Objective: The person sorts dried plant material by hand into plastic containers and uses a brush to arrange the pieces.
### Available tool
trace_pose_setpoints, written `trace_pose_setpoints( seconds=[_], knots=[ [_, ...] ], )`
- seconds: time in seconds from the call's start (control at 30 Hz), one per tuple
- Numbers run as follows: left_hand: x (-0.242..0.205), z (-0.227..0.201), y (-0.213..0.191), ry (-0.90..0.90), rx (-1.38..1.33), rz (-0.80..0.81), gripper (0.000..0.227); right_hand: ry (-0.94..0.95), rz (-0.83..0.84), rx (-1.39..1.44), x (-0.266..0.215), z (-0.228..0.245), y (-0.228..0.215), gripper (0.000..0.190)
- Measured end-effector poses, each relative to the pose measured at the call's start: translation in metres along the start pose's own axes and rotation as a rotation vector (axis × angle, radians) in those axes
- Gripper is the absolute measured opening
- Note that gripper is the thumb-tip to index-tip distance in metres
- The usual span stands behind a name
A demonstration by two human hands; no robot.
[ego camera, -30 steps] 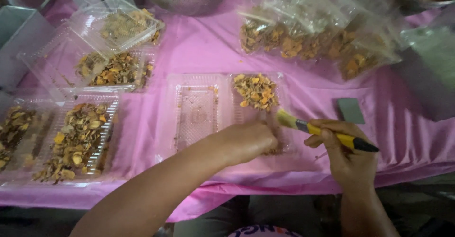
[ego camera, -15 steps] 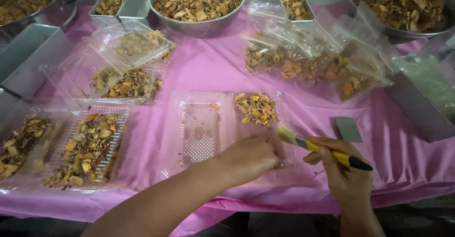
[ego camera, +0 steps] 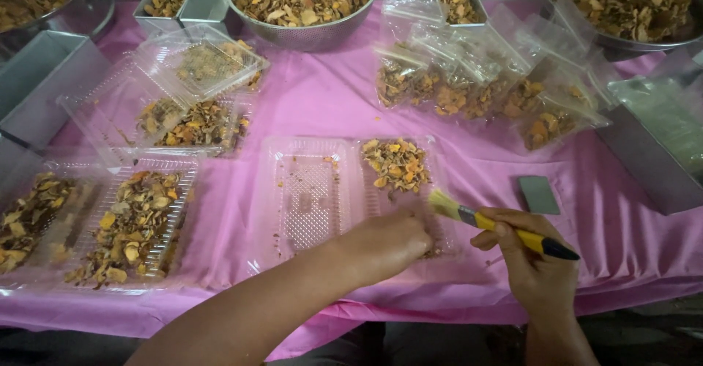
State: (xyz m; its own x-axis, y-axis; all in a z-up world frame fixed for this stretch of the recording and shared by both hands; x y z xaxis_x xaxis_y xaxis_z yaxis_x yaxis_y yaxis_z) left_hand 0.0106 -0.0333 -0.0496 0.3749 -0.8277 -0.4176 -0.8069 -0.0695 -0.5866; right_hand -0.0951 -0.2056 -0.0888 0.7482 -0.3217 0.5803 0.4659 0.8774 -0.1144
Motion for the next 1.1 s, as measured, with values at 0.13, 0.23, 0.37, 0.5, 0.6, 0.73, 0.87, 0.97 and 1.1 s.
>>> trace_pose_setpoints(
  seconds=[0.13, 0.23, 0.37, 0.5, 0.6, 0.73, 0.87, 0.97, 1.1],
  knots=[
    [-0.016, -0.018, -0.011, -0.074, -0.103, -0.022, 0.021, 0.017, -0.003, 0.011, 0.0, 0.001, 0.0, 0.02],
    [-0.028, -0.028, -0.015, -0.082, -0.243, -0.011, 0.018, 0.02, -0.006, 0.027, 0.0, 0.002, 0.0, 0.02],
    [0.007, 0.003, -0.007, 0.054, -0.034, -0.117, 0.007, -0.017, -0.054, 0.046, 0.0, 0.003, -0.004, 0.013],
    [0.04, 0.028, -0.019, -0.006, 0.174, -0.25, 0.018, -0.086, -0.218, 0.207, 0.006, 0.012, -0.009, 0.014],
    [0.008, 0.015, -0.041, -0.095, -0.27, -0.311, 0.027, -0.121, -0.252, 0.494, 0.005, 0.002, -0.02, 0.013],
    [0.028, 0.035, -0.033, -0.097, -0.743, -0.374, 0.037, -0.12, -0.33, 0.627, 0.001, 0.002, -0.005, 0.01],
    [0.029, 0.048, -0.03, -0.206, -0.933, -0.382, 0.045, -0.009, -0.204, 0.585, -0.008, 0.003, 0.011, 0.011],
    [0.026, 0.049, -0.031, -0.259, -0.976, -0.369, 0.059, -0.001, -0.204, 0.599, -0.004, 0.002, 0.006, 0.012],
    [0.043, 0.054, -0.017, -0.177, -1.108, -0.323, 0.043, -0.06, -0.291, 0.72, 0.009, 0.0, 0.003, 0.011]
  ],
)
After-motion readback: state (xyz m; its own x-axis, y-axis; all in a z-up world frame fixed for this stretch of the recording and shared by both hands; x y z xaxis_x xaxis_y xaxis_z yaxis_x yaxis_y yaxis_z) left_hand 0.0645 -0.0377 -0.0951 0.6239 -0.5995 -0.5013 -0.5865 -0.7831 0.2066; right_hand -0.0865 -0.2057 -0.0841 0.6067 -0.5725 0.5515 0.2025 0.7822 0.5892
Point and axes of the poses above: each hand's wrist, its own x-axis towards the middle knuckle, its own y-axis out of the palm, z = x × y, the point moved 4 cm from there along x, towards the middle knuckle, and after that the axes turned 15 degrees about x, right-handed, at the moved point
